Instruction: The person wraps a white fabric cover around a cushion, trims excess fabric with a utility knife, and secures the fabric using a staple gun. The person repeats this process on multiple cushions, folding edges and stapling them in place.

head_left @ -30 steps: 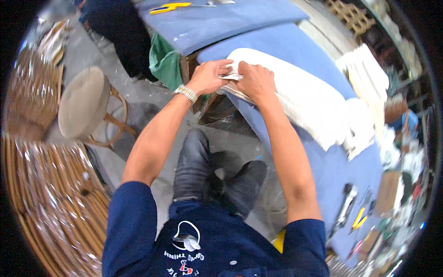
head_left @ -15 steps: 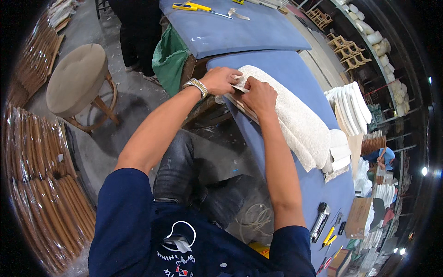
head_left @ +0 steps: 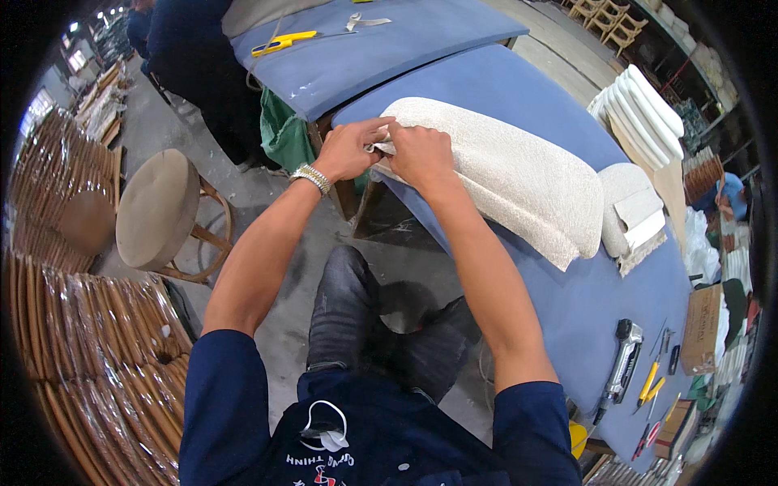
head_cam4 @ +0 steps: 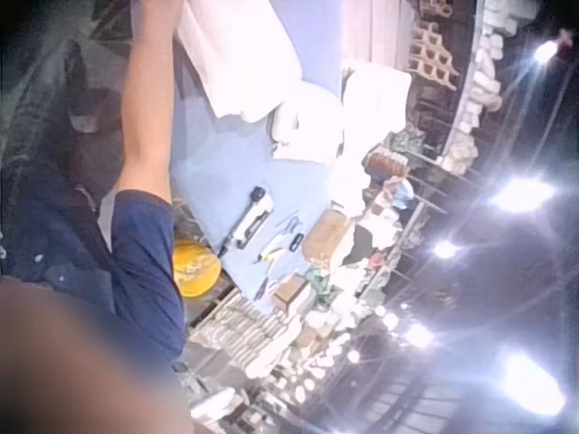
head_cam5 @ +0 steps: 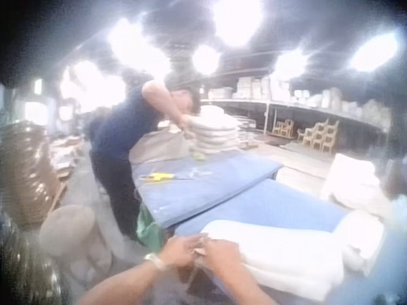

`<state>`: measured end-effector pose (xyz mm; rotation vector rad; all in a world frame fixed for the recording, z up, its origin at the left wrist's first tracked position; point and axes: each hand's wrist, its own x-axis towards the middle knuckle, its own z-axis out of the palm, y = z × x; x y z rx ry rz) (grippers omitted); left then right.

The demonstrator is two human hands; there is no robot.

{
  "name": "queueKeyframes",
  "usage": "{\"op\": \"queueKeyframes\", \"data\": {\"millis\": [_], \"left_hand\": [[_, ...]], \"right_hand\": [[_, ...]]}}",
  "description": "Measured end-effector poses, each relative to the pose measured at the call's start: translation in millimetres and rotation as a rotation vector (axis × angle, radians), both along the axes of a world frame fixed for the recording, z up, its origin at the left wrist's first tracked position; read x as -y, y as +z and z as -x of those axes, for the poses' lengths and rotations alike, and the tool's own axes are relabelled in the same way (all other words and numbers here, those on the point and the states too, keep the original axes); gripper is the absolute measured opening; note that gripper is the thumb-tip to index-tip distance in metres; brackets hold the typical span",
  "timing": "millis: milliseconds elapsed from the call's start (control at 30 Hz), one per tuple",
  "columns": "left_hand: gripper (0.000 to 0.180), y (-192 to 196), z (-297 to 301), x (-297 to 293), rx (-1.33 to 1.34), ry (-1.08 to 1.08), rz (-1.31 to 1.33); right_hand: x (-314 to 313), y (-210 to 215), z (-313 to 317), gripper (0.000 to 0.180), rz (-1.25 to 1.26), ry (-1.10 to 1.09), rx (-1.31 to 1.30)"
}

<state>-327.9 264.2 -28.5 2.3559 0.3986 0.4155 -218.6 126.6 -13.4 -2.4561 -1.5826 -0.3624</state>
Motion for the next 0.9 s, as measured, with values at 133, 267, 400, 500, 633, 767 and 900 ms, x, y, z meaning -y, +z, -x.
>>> {"op": "queueKeyframes", "data": {"millis": [133, 267, 400, 500, 633, 767, 900], "left_hand": [[0.063, -5.6, -15.1, 1.3, 0.102, -0.055, -0.304], [0.051, -36.6, 4.8, 5.5, 0.213, -0.052, -0.084], [0.054, -53.8, 33.1, 28.4, 0.348, -0.153, -0.428], [0.048, -45.0, 72.3, 41.0, 0.351, -0.238, -0.48], [0.052, -34.3, 51.9, -1.6, 0.499, -0.037, -0.008], [0.057, -20.2, -29.9, -14.9, 0.236, 0.141, 0.116], [0.056, -76.6, -43.3, -57.0, 0.259, 0.129, 0.213]], "right_hand": [[7.3, -8.5, -10.1, 0.04, -0.069, 0.005, -0.092], [14.0, -19.0, -6.6, 0.04, -0.161, 0.072, -0.171], [74.4, -39.3, -9.9, 0.032, -0.102, 0.249, -0.197], [192.5, 7.4, -29.0, 0.02, -0.352, 0.213, -0.597], [312.4, 16.1, -98.9, 0.043, -0.978, -0.55, -0.415], [309.2, -53.4, -142.2, 0.077, -0.807, -0.649, -0.868], [298.8, -58.1, -140.5, 0.081, -0.943, -0.335, -1.121]]}}
